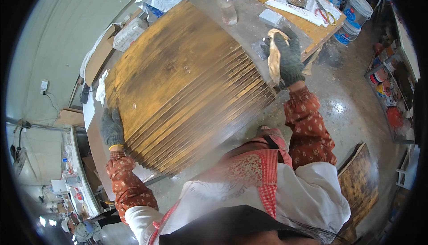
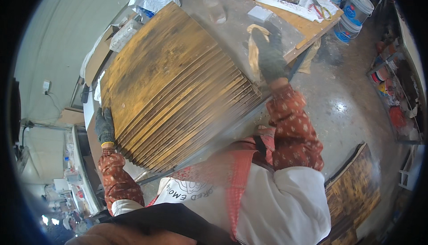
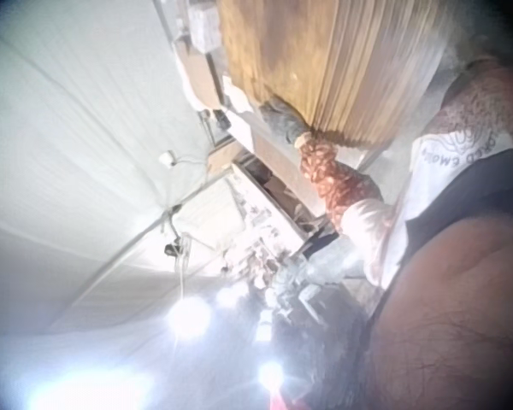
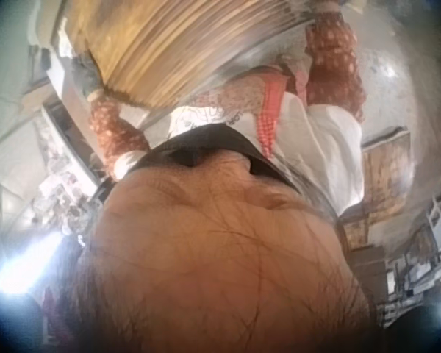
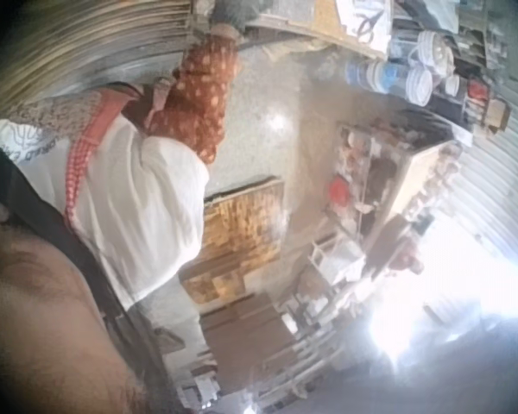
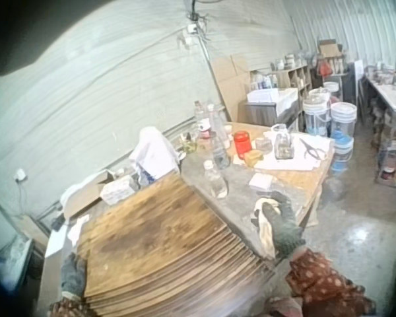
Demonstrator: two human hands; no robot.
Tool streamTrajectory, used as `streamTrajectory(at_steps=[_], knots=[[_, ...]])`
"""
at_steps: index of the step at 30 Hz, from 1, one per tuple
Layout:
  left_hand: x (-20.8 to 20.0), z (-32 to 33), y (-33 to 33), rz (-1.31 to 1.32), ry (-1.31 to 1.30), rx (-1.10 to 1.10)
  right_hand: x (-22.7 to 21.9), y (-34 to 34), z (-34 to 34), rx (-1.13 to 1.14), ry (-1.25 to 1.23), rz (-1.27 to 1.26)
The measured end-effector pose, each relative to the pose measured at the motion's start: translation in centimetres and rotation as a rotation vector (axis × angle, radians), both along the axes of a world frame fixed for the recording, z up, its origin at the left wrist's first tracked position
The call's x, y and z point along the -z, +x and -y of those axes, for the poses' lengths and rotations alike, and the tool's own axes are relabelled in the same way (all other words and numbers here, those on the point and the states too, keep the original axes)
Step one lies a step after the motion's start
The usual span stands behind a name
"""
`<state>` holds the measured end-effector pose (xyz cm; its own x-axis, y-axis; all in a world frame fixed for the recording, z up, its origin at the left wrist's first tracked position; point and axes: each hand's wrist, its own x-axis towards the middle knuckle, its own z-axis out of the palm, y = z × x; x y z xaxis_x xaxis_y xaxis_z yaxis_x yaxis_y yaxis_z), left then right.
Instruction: The person wipes a stack of wooden boards with a cloth, pours liquid from a bottle onto the boards, and continues wiping. The person then uses a yellow sanding block to sand the boards.
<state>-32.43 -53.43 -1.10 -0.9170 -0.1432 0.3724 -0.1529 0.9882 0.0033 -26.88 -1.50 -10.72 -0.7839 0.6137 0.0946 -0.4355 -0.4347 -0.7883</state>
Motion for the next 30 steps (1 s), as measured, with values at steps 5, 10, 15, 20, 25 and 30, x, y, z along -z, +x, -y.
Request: streamTrajectory(at_steps=[5,10,15,20,25,30], knots=[[-2.3,-8.4,0.0,0.029,-0.269,0.406,0.0,2.0,0.3,-0.069,0.582,0.214],[-2.6,-21.7,-4.6,0.087,-0.089,1.005,-2.5,3.3,4.1,-0.055,0.991,0.151],[0.2,-25.4,-13.3,0.068,0.038,0.902,-1.0,3.6,5.4,-0.079,1.042,0.245],[0.8,-14.5,-20.9,0.079,0.017,0.451,-0.3,2.4,5.3,-0.195,0.645,0.036],[0.4,-5.0,-22.7,0.270,-0.064,0.318,-1.2,0.9,5.5,-0.300,0.458,-0.062],[0.3,-5.3,-22.0,0.308,-0.244,0.278,-0.4,-0.2,6.7,-0.421,-0.424,0.007]])
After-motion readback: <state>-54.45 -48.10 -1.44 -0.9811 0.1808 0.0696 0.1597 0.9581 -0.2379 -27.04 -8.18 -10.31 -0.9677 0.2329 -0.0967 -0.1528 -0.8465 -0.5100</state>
